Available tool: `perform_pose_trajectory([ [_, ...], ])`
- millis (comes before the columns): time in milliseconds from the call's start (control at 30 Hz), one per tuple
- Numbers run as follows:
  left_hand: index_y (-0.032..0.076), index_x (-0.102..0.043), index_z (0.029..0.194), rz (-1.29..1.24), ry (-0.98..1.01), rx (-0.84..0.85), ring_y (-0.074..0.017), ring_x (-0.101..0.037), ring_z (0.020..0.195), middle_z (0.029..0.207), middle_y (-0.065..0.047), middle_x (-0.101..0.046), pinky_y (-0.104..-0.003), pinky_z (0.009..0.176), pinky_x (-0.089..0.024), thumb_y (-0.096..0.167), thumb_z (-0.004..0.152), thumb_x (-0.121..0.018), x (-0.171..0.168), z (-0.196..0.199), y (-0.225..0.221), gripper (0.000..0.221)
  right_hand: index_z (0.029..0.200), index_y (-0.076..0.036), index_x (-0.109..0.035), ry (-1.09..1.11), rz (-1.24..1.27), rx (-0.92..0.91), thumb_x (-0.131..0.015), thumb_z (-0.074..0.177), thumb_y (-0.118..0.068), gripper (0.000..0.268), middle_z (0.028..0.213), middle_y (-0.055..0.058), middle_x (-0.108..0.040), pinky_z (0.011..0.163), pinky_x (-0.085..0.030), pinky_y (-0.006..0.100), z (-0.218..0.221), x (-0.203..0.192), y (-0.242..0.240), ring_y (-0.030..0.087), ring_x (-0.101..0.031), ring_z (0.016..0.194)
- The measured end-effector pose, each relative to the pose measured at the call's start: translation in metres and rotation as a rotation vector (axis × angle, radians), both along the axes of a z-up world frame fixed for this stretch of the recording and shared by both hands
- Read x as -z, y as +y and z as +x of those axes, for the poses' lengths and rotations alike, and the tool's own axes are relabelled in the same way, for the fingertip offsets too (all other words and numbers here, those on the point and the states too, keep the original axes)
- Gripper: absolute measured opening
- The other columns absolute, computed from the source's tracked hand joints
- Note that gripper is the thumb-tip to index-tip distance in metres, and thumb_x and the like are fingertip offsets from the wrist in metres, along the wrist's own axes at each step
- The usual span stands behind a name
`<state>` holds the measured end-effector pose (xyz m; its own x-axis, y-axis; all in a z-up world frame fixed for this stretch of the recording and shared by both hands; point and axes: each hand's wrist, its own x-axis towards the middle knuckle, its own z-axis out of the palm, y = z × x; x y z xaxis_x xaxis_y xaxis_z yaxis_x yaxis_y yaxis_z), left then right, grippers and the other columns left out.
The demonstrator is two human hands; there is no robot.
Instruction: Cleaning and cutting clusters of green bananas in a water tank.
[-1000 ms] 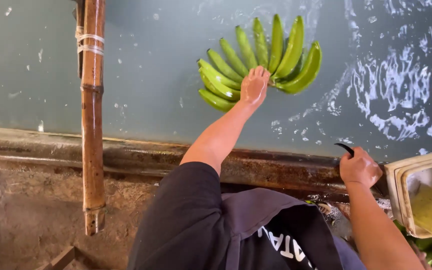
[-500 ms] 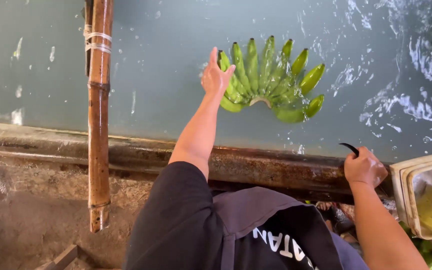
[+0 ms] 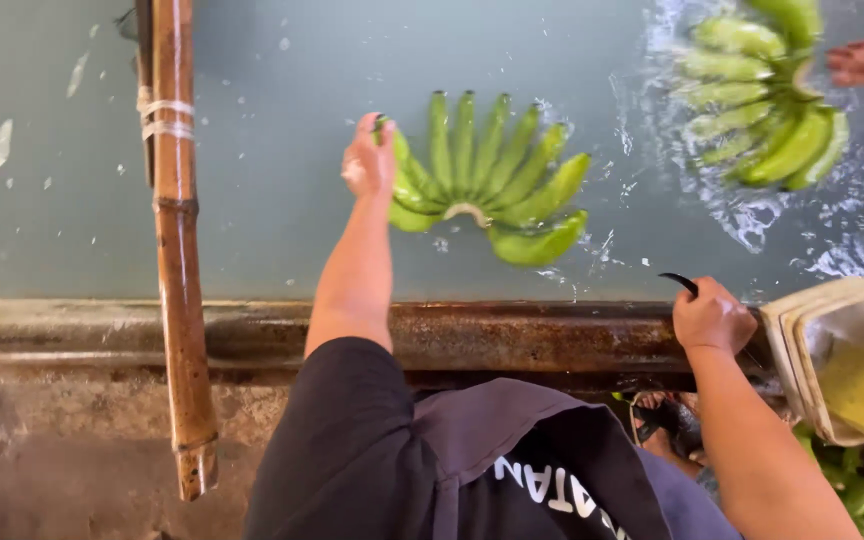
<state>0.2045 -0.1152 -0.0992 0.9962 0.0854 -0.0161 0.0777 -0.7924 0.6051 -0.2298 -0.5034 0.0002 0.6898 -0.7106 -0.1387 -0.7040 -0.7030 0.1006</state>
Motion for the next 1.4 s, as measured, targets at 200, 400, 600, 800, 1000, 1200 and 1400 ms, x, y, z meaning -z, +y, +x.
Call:
perform_pose_trajectory([
  [200, 0.020, -0.071, 0.122, 0.022, 0.020, -0.161, -0.0315, -0.072, 0.097, 0.111, -0.010, -0.076, -0.043, 0.084, -0.053, 0.037, 0.093, -0.074, -0.016, 0.030, 0.099, 0.034, 0.107, -0.019, -0.076, -0.077, 0.005, -0.018, -0.065, 0.097, -0.030, 0.018, 0.103, 0.008, -0.077, 0.077, -0.056, 0.046, -0.005, 0.004, -0.003, 0.034, -0.073, 0.090],
  [400, 0.011, -0.067, 0.114, 0.241, -0.459, -0.445, -0.0260, -0.065, 0.110, 0.118, -0.008, -0.066, -0.042, 0.092, -0.056, 0.012, 0.095, -0.058, 0.015, 0.072, 0.159, 0.021, 0.106, -0.017, -0.075, -0.097, 0.023, -0.028, -0.067, 0.094, -0.029, 0.019, 0.104, 0.005, -0.076, 0.076, -0.056, 0.045, 0.001, -0.007, 0.000, 0.033, -0.073, 0.089],
  [600, 0.011, -0.057, 0.126, -0.608, -0.501, 0.499, -0.0286, -0.041, 0.130, 0.135, -0.010, -0.050, -0.045, 0.107, -0.034, 0.018, 0.099, -0.054, -0.052, -0.009, -0.073, 0.029, 0.107, -0.017, -0.074, -0.056, 0.049, -0.013, -0.066, 0.095, -0.029, 0.019, 0.104, 0.005, -0.076, 0.077, -0.057, 0.046, 0.003, -0.016, 0.003, 0.032, -0.073, 0.090],
  [800, 0.017, -0.043, 0.151, 0.249, -0.160, 1.464, -0.0314, -0.005, 0.156, 0.168, -0.007, -0.022, -0.062, 0.122, -0.005, 0.044, 0.095, -0.058, -0.059, -0.172, -0.227, 0.065, 0.106, -0.017, -0.074, -0.054, 0.055, -0.008, -0.067, 0.094, -0.029, 0.018, 0.102, 0.005, -0.076, 0.075, -0.056, 0.046, 0.004, -0.015, 0.003, 0.032, -0.073, 0.088],
  [1000, 0.023, -0.018, 0.165, 0.514, -0.012, 1.646, -0.0237, 0.010, 0.157, 0.171, 0.001, 0.001, -0.053, 0.126, 0.008, 0.052, 0.105, -0.031, 0.006, -0.198, -0.240, 0.067, 0.102, -0.017, -0.073, -0.069, 0.051, -0.008, -0.068, 0.093, -0.029, 0.016, 0.099, 0.004, -0.075, 0.074, -0.056, 0.047, 0.005, -0.019, 0.003, 0.032, -0.072, 0.087],
  [1200, 0.026, -0.032, 0.163, 0.562, 0.292, 1.551, -0.0249, -0.004, 0.164, 0.176, 0.003, -0.014, -0.047, 0.132, -0.005, 0.043, 0.112, -0.027, 0.047, -0.196, -0.240, 0.054, 0.101, -0.016, -0.072, -0.105, 0.046, -0.038, -0.070, 0.091, -0.027, 0.015, 0.097, 0.004, -0.073, 0.071, -0.056, 0.046, 0.004, -0.018, 0.002, 0.031, -0.072, 0.085],
  [1400, 0.010, -0.031, 0.158, 0.141, 0.636, 0.901, -0.0369, -0.046, 0.136, 0.147, -0.018, -0.050, -0.056, 0.119, -0.021, 0.064, 0.098, -0.034, 0.130, -0.192, -0.327, 0.081, 0.098, -0.015, -0.073, -0.115, 0.063, -0.029, -0.071, 0.090, -0.026, 0.013, 0.095, 0.004, -0.073, 0.071, -0.056, 0.046, 0.008, -0.023, 0.002, 0.031, -0.071, 0.083],
])
